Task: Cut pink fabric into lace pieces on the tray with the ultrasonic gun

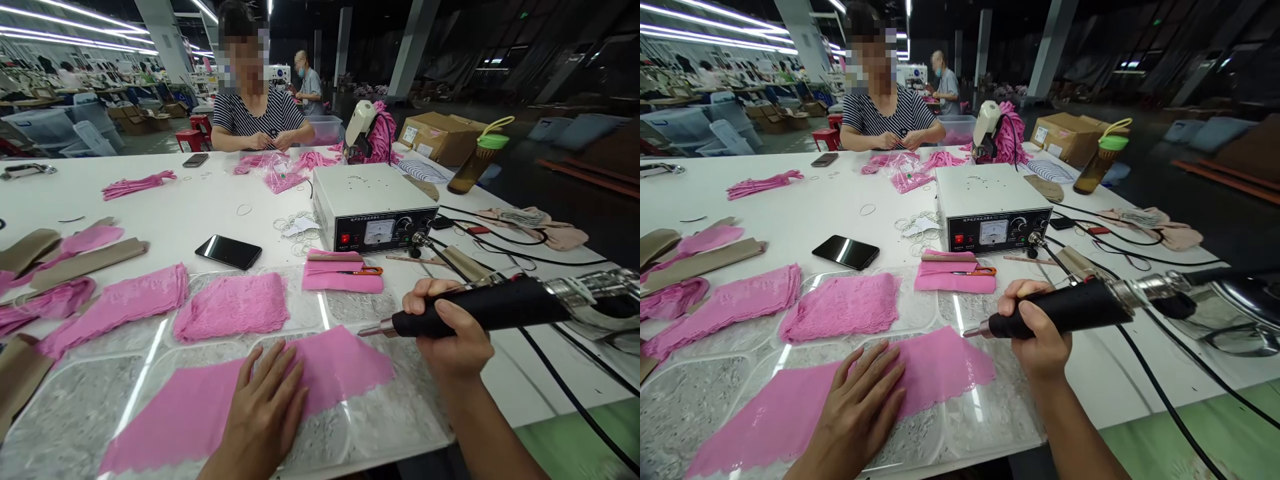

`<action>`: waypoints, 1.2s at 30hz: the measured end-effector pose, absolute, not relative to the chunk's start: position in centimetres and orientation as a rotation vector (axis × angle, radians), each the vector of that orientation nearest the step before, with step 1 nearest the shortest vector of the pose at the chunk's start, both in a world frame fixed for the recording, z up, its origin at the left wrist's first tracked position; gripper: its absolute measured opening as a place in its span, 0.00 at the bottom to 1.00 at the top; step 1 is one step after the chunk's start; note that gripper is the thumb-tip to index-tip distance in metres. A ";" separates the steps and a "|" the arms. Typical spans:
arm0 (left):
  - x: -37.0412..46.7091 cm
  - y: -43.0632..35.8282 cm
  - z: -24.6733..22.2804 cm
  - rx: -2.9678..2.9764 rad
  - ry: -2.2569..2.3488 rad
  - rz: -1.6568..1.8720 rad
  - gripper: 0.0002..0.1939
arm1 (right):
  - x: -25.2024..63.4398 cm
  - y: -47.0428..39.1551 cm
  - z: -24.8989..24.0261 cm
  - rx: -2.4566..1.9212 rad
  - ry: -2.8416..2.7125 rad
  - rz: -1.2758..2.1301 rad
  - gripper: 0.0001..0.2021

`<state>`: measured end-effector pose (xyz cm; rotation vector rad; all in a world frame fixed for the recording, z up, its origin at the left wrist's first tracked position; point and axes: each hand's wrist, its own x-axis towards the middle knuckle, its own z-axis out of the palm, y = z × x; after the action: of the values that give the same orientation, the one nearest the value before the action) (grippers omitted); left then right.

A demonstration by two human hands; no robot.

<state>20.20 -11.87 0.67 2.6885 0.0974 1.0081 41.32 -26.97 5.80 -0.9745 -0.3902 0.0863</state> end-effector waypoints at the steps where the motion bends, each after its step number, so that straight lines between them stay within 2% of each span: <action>1: 20.2 -11.9 0.7 2.685 0.087 1.001 0.11 | 41.2 -27.2 5.7 -0.980 -0.391 0.072 0.04; 36: 20.2 -11.9 0.9 2.740 0.102 0.963 0.11 | 40.8 -27.1 4.7 -0.975 -0.441 0.087 0.03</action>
<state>20.21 -11.93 0.88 2.7401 0.1020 0.9632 40.85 -27.11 4.73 -0.9751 -0.4407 0.0874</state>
